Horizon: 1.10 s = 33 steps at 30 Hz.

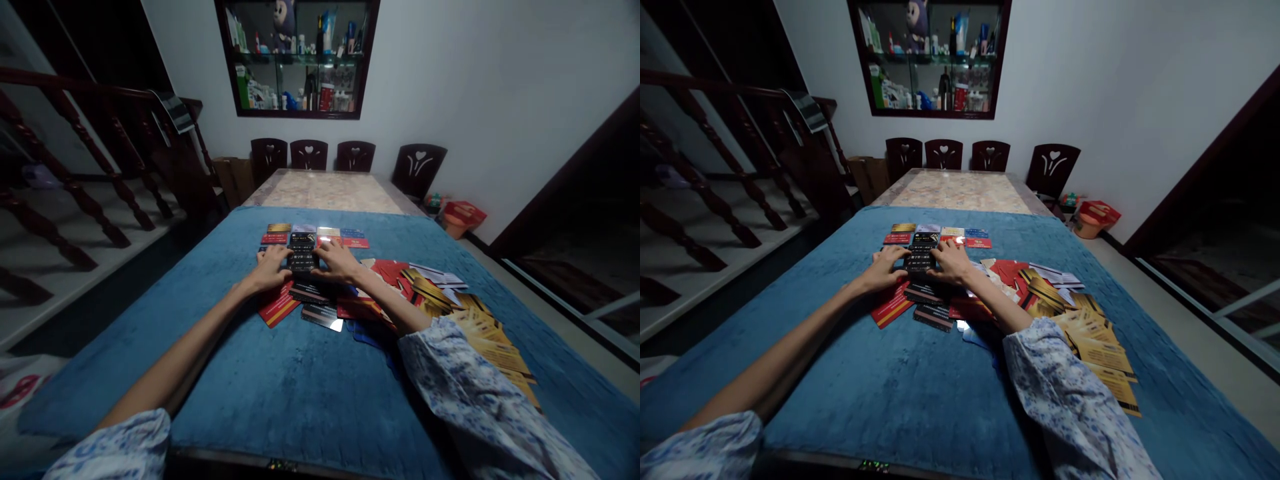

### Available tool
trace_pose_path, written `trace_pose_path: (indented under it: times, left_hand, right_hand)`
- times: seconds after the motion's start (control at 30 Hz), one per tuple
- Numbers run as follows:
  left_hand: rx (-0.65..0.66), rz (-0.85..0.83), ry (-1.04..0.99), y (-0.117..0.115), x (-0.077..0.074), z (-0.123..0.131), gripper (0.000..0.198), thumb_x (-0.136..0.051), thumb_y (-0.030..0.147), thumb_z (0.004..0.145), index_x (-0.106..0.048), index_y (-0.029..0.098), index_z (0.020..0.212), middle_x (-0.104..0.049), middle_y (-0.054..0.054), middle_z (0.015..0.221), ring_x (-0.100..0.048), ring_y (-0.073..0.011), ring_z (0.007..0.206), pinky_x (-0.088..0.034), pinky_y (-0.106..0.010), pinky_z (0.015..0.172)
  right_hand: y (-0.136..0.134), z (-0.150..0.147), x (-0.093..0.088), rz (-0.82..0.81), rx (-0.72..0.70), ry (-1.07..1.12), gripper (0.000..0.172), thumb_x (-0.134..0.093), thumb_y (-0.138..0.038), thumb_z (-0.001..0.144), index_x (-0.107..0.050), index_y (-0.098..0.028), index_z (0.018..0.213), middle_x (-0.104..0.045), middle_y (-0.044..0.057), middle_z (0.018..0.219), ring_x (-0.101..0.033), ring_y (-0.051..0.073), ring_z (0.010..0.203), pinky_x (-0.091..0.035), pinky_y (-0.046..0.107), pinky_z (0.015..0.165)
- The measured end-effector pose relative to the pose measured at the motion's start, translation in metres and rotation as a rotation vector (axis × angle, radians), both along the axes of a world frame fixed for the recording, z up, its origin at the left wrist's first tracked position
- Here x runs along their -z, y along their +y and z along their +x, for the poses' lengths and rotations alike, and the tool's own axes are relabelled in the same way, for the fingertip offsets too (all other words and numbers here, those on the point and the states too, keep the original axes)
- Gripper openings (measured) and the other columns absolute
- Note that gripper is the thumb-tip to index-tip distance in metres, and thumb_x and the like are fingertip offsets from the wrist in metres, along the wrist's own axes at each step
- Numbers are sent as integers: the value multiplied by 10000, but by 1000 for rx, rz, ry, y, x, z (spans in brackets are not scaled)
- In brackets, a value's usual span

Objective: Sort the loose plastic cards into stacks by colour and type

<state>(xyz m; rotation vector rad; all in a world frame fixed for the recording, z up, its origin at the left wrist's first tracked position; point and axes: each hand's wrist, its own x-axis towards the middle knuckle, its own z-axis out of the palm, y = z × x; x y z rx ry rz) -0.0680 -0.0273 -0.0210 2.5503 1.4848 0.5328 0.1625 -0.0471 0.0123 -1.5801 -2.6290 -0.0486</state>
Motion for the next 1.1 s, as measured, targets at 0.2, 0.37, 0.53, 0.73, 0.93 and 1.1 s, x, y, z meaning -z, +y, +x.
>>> trace_pose_path:
  times: [0.2,0.37,0.53,0.73,0.93,1.1]
  left_hand:
    - [-59,5,45,17,-7,6,558,-642,213,784,-599,229,1340,-562,-110,1385,-431,-349,1308,-347,-511,1042]
    - [-99,-6,81,32,-12,13,571,-648,212,782,-602,205,1351,-546,-128,1422,-404,-375,1339,-348,-531,1044]
    - [-130,-11,81,46,-11,14,550,-644,217,780,-632,208,1330,-557,-132,1398,-422,-391,1328,-365,-532,1036]
    - [-137,-54,116,56,-6,11,569,-627,229,780,-618,204,1348,-548,-140,1414,-412,-384,1334,-366,-540,1039]
    - [-122,-66,122,66,2,10,543,-629,253,769,-635,232,1312,-554,-123,1413,-406,-401,1335,-384,-550,1016]
    - [-113,-55,111,72,8,8,523,-642,269,764,-646,255,1286,-571,-117,1402,-423,-402,1310,-389,-542,996]
  right_hand:
    - [17,-3,-2,8,34,-8,514,-610,-484,926,-598,-214,1363,-559,172,1368,-432,340,1291,-433,482,981]
    - [34,-7,-2,-1,63,0,517,-637,-463,903,-604,-225,1361,-548,154,1408,-433,341,1296,-445,476,977]
    - [50,-10,1,-24,88,7,550,-644,-474,894,-592,-246,1392,-545,145,1433,-441,358,1285,-455,483,968]
    - [59,-13,7,-65,107,22,568,-636,-473,894,-577,-248,1413,-537,132,1453,-419,367,1320,-450,485,992]
    - [65,-13,15,-76,105,26,542,-620,-464,904,-590,-233,1393,-529,139,1459,-411,373,1316,-431,515,1011]
    - [71,-12,22,-75,91,20,507,-605,-456,914,-594,-254,1380,-525,136,1465,-397,372,1316,-427,526,997]
